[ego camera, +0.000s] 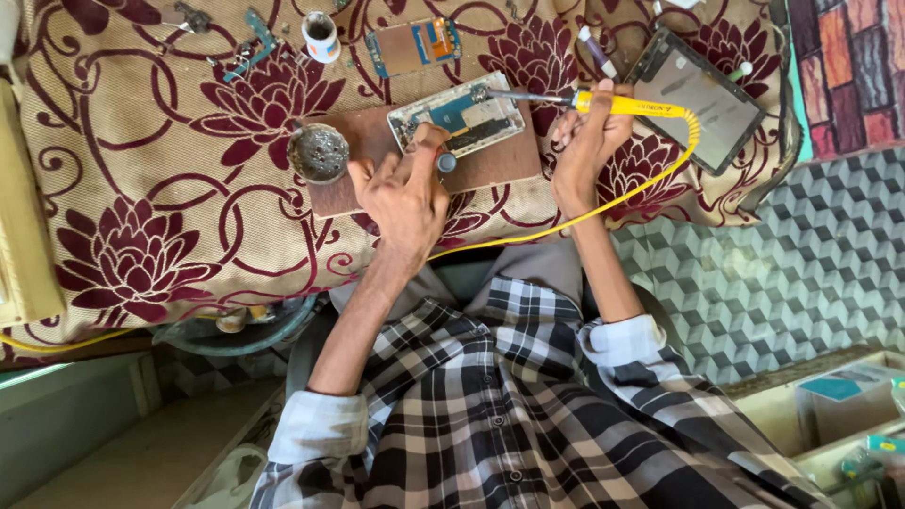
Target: The person uses a hot air gun and tweezers to remove a chip from a circuit board. They then place the chip back onto the board and continue to apply heat and manipulate the components with the tweezers.
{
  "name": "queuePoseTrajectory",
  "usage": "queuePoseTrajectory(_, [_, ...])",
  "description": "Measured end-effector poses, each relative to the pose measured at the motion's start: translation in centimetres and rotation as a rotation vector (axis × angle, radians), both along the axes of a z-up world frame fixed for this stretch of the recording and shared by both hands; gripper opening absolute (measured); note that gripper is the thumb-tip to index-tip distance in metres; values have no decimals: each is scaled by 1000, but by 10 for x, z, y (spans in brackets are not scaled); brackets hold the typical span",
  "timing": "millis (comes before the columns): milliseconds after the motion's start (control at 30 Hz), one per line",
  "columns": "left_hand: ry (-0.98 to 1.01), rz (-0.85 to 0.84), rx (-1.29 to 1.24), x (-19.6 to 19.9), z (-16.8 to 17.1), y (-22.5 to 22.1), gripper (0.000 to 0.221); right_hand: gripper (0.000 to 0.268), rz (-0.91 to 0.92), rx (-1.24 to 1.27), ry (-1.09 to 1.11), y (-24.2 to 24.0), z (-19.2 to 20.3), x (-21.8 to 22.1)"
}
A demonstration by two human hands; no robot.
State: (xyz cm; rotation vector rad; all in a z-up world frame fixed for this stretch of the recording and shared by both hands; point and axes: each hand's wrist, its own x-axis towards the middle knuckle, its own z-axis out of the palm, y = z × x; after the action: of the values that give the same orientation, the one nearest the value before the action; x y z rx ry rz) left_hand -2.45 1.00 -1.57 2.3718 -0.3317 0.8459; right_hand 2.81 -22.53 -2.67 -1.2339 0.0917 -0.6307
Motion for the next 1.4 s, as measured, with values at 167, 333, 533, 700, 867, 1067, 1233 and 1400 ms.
queuePoseTrajectory(167, [4,9,29,2,-1,1,59,20,44,-46,-70,3,-1,8])
queuePoseTrajectory(333, [-11,-3,49,-1,0,2,62,19,49,-222,-102,0,7,13])
queuePoseTrajectory(533, [10,-3,0,-1,5,2,60,24,2,-358,-68,5,31,10])
queuePoseTrajectory(700, [-10,-21,74,-6,3,5,63,26,-17,-432,-27,8,45,-4])
queuePoseTrajectory(867, [18,14,156,-9,-2,4,62,27,-119,-604,14,8,50,-15])
queuePoseTrajectory(1067, [51,-19,68,-11,2,3,56,25,-80,-505,34,15,55,-31])
queuePoseTrajectory(1233, [-20,-19,119,-9,9,1,40,28,-114,-688,16,14,62,-28])
queuePoseTrajectory(1400, [-21,13,-18,-1,17,4,32,28,-1,-760,-28,6,70,-16])
